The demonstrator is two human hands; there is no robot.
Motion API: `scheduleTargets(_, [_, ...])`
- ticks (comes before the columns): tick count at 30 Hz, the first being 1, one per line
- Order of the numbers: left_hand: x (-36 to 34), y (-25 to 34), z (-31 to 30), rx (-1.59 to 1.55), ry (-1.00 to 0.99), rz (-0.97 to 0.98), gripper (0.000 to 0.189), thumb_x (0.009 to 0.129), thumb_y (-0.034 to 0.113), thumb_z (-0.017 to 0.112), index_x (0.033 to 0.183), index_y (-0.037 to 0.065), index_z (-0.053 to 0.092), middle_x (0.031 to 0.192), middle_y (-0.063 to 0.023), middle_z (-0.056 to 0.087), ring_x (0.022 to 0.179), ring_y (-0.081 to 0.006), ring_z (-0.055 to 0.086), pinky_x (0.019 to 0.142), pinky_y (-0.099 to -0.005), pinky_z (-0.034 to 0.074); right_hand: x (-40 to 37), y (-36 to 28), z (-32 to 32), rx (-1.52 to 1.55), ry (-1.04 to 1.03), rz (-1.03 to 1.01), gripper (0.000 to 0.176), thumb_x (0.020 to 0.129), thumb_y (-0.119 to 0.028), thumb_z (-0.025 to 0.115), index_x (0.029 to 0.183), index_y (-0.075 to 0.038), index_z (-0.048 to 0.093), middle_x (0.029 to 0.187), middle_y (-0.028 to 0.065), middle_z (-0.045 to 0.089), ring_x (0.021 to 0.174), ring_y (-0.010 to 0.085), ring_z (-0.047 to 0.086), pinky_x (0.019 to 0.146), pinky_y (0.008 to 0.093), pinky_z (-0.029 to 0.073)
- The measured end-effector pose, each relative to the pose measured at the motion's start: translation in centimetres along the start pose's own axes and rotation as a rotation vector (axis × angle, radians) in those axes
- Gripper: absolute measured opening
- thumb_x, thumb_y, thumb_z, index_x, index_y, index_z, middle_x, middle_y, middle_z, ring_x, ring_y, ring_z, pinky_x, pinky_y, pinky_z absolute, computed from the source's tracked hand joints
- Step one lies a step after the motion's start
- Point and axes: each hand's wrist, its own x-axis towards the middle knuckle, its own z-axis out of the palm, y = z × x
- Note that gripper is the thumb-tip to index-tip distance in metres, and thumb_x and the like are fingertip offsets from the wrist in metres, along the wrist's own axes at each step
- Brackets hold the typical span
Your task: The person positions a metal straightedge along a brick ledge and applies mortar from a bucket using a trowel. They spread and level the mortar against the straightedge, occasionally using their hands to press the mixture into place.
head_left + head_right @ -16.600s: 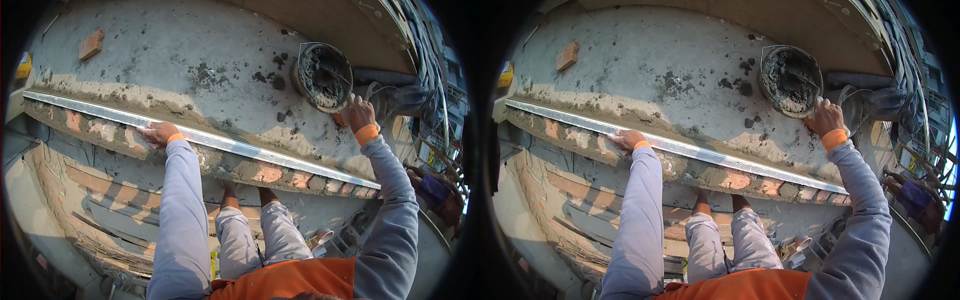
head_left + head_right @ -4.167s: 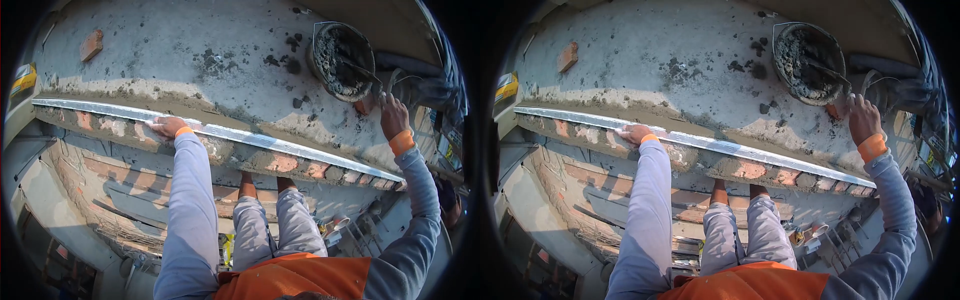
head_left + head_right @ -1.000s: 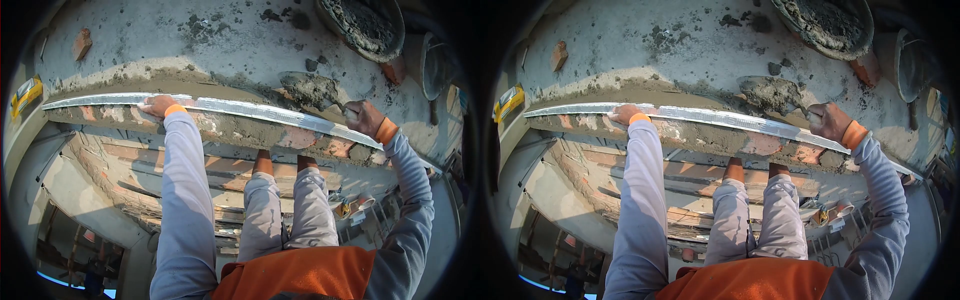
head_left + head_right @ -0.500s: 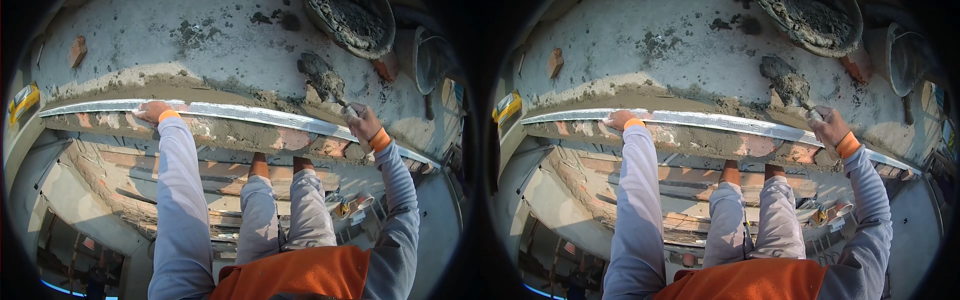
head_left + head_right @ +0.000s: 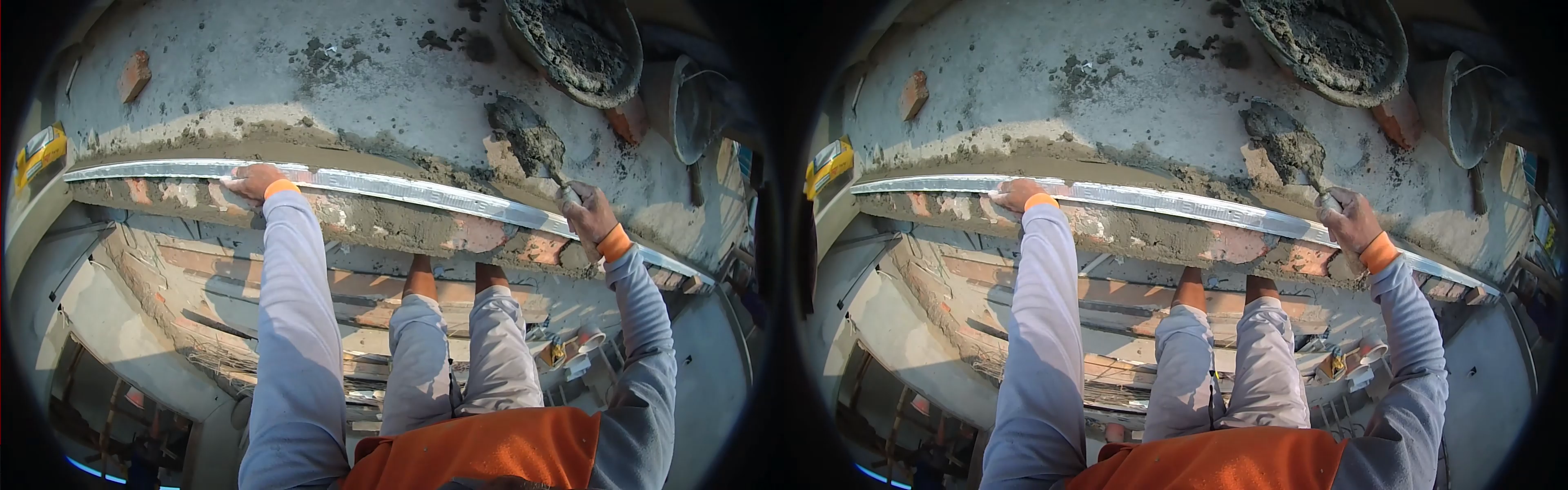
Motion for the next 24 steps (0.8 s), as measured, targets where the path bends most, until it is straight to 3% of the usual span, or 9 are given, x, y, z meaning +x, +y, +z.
scheduleTargets(3, [7.1, 1.0, 10.4, -1.117, 0.319, -0.180, 0.053, 0.102, 0.032, 0.030, 0.144, 0.000, 0.027, 0.135, -0.0190, 0.047, 0.117, -0.0254, 0.052, 0.111, -0.0350, 0.031, 0.2, 0.7, 0.5, -0.007, 0.004, -0.050, 0.020, 0.077, -0.017, 0.058, 0.086, 0.001, 0.059, 0.060, 0.0020, 0.051, 0.049, 0.0102, 0.049, 0.049, 0.0278, 0.041])
scheduleTargets(5, [6.4, 0.8, 9.9, -1.159, 0.318, -0.193, 0.054, 0.103, 0.033, 0.029, 0.145, 0.000, 0.025, 0.136, -0.0199, 0.046, 0.118, -0.0260, 0.052, 0.109, -0.0336, 0.032, 0.0, 0.6, 0.8, -0.020, 0.009, -0.097, 0.020, 0.077, -0.017, 0.058, 0.086, 0.001, 0.059, 0.060, 0.0019, 0.051, 0.050, 0.0101, 0.049, 0.049, 0.0279, 0.041])
scheduleTargets(6, [4.7, 1.0, 6.8, -0.739, 0.205, -0.152, 0.052, 0.102, 0.031, 0.029, 0.144, 0.000, 0.029, 0.136, -0.0184, 0.048, 0.119, -0.0248, 0.052, 0.111, -0.0354, 0.031, -0.1, -0.1, 0.9, -0.032, 0.015, -0.052, 0.019, 0.078, -0.016, 0.058, 0.086, 0.001, 0.059, 0.060, 0.0018, 0.052, 0.050, 0.0098, 0.049, 0.049, 0.0273, 0.041])
scheduleTargets(7, [1.0, 0.6, 1.1, -0.003, 0.053, 0.009, 0.050, 0.102, 0.030, 0.030, 0.143, 0.001, 0.032, 0.136, -0.0169, 0.049, 0.119, -0.0237, 0.052, 0.112, -0.0372, 0.029, -0.1, -0.5, 0.9, -0.046, 0.022, -0.011, 0.018, 0.078, -0.015, 0.058, 0.086, 0.001, 0.060, 0.061, 0.0017, 0.052, 0.050, 0.0096, 0.048, 0.049, 0.0267, 0.041])
scheduleTargets(9, [-4.1, -0.1, -5.6, 0.348, -0.009, 0.147, 0.047, 0.102, 0.028, 0.031, 0.141, 0.003, 0.039, 0.135, -0.0139, 0.051, 0.120, -0.0214, 0.052, 0.114, -0.0409, 0.027, 0.3, 0.6, 0.9, -0.002, 0.028, -0.017, 0.017, 0.079, -0.014, 0.058, 0.087, 0.001, 0.060, 0.061, 0.0016, 0.052, 0.050, 0.0094, 0.048, 0.048, 0.0260, 0.041])
scheduleTargets(13, [-4.6, -0.3, -6.3, 0.339, -0.014, 0.115, 0.041, 0.101, 0.021, 0.032, 0.136, 0.006, 0.048, 0.133, -0.0069, 0.054, 0.119, -0.0186, 0.053, 0.116, -0.0468, 0.022, 0.2, 0.7, 0.9, 0.097, 0.024, -0.022, 0.017, 0.081, -0.014, 0.057, 0.088, 0.001, 0.060, 0.062, 0.0016, 0.052, 0.050, 0.0089, 0.048, 0.048, 0.0247, 0.039])
scheduleTargets(20, [-5.3, -0.6, -8.2, 0.369, -0.074, 0.138, 0.042, 0.102, 0.022, 0.029, 0.136, 0.005, 0.048, 0.124, -0.0091, 0.058, 0.109, -0.0185, 0.057, 0.113, -0.0444, 0.026, -0.7, 0.1, -0.1, 0.003, 0.002, -0.059, 0.020, 0.081, -0.014, 0.057, 0.091, 0.003, 0.059, 0.064, 0.0020, 0.053, 0.051, 0.0075, 0.048, 0.047, 0.0255, 0.040])
scheduleTargets(23, [-4.8, -0.5, -7.5, 0.001, -0.212, 0.019, 0.041, 0.102, 0.023, 0.030, 0.133, 0.004, 0.051, 0.110, -0.0110, 0.062, 0.098, -0.0192, 0.059, 0.112, -0.0441, 0.028, -1.6, -0.7, 0.6, -0.013, 0.125, -0.162, 0.023, 0.080, -0.012, 0.062, 0.096, 0.005, 0.060, 0.072, 0.0089, 0.059, 0.056, 0.0157, 0.056, 0.054, 0.0300, 0.045])
scheduleTargets(24, [-4.4, -0.4, -6.8, 0.095, -0.144, 0.026, 0.038, 0.099, 0.023, 0.037, 0.128, 0.008, 0.055, 0.117, -0.0089, 0.061, 0.106, -0.0193, 0.057, 0.111, -0.0464, 0.028, -1.3, -0.2, 1.4, -0.250, 0.286, -0.355, 0.027, 0.080, -0.013, 0.064, 0.100, 0.005, 0.059, 0.080, 0.0140, 0.060, 0.063, 0.0230, 0.059, 0.059, 0.0331, 0.047])
